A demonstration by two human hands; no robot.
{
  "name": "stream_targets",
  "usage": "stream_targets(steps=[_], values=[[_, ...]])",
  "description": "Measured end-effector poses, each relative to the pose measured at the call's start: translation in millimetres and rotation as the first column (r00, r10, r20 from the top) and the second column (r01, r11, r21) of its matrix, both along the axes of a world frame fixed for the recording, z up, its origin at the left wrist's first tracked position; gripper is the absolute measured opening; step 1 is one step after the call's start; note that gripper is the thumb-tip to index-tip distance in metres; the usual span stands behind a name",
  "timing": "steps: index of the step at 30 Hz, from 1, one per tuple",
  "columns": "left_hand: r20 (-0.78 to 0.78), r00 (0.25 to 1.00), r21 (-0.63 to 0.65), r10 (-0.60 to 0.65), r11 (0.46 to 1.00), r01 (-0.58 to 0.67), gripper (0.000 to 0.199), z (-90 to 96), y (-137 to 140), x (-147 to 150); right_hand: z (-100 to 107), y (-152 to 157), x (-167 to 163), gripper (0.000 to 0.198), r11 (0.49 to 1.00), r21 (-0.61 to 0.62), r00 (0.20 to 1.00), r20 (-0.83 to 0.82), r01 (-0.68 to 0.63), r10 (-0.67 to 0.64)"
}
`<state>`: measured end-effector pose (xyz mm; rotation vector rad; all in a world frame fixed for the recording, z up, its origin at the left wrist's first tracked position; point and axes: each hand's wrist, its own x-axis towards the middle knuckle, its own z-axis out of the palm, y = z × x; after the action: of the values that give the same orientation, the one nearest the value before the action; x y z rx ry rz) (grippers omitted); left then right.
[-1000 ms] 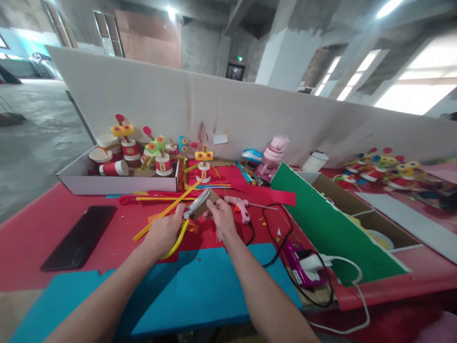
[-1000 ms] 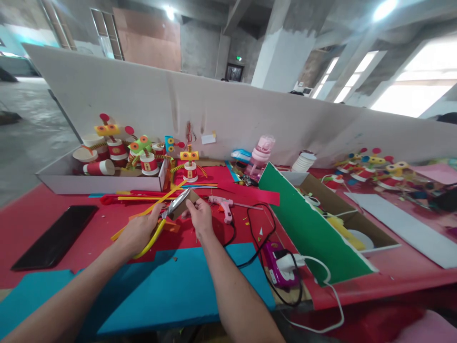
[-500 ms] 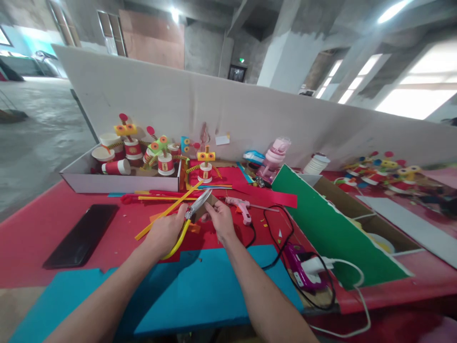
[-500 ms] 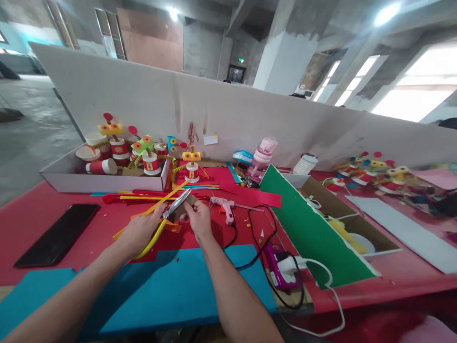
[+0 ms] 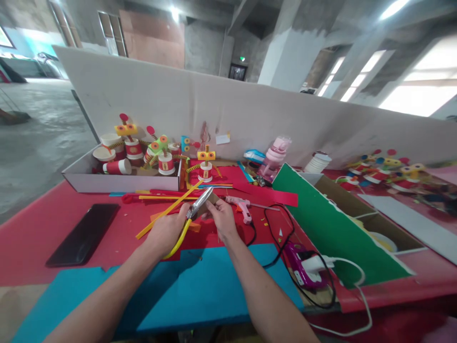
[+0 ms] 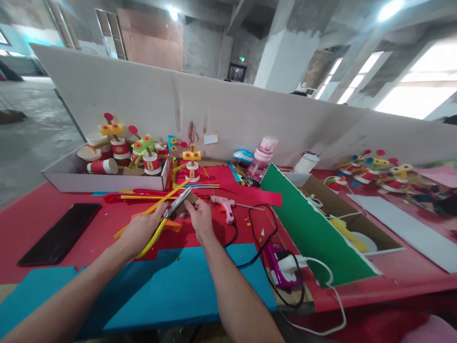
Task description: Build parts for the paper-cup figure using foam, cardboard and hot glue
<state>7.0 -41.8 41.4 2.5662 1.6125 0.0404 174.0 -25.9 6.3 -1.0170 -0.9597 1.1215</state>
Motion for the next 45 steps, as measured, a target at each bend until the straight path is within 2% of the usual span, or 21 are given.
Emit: stream_targets(steps=[6, 10, 13, 16, 19, 24, 28, 34, 36, 41, 45], values=[[0.041, 0.999, -0.035, 0.017, 0.999, -0.016, 0.042, 2.5, -1.7, 0.6, 3.4, -0.9, 2.6, 0.032, 1.000, 0.019, 0.999, 0.026, -0.018, 0.017], [0.253, 0.967, -0.045, -0.016, 0.999, 0.029, 0.035, 0.8, -0.5, -3.0, 3.7, -0.3, 3.0, 0.029, 1.000, 0.018, 1.000, 0.018, 0.007, -0.007], [0.339, 0.937, 0.028, 0.086, 0.994, -0.101, 0.037, -5.9, 9.1, -12.9, 3.3, 3.3, 9.6, 0.027, 0.997, 0.011, 0.997, 0.000, 0.082, -0.082], [0.304, 0.934, 0.157, 0.189, 0.957, -0.245, 0.044, -13.3, 22.5, -26.1, 2.9, 6.7, 18.1, 0.027, 0.994, 0.013, 0.994, -0.009, 0.110, -0.110], [0.287, 0.935, 0.200, 0.206, 0.942, -0.268, 0.046, -16.0, 31.2, -36.0, 2.2, 7.6, 22.0, 0.032, 0.996, 0.028, 0.996, 0.000, 0.087, -0.087], [0.215, 0.955, 0.177, 0.203, 0.954, -0.242, 0.036, -8.0, 35.1, -42.8, -2.5, 8.9, 19.9, 0.032, 0.999, 0.036, 0.999, 0.000, 0.037, -0.037], [0.121, 0.961, 0.162, 0.247, 0.951, -0.264, 0.033, -1.5, 38.1, -46.0, -6.5, 11.0, 18.9, 0.016, 0.999, 0.054, 1.000, 0.015, -0.005, 0.004], [0.294, 0.936, 0.155, 0.195, 0.956, -0.248, 0.035, -0.4, 41.2, -45.7, -5.6, 7.2, 16.7, 0.018, 0.996, 0.074, 0.992, 0.125, -0.043, 0.033], [0.287, 0.939, 0.149, 0.189, 0.960, -0.239, 0.036, 1.9, 40.6, -49.0, -5.6, 7.1, 16.0, 0.020, 0.996, 0.063, 0.989, 0.142, -0.055, 0.046], [0.145, 0.968, 0.051, 0.204, 0.976, -0.213, 0.034, 4.3, 30.2, -74.0, -9.0, 11.9, 16.0, 0.019, 0.996, 0.085, 0.995, 0.102, -0.030, 0.021], [0.101, 0.968, 0.015, 0.230, 0.973, -0.232, 0.028, -7.8, 19.5, -97.7, -12.0, 14.7, 16.0, 0.020, 0.993, 0.113, 0.995, 0.097, -0.024, 0.013]])
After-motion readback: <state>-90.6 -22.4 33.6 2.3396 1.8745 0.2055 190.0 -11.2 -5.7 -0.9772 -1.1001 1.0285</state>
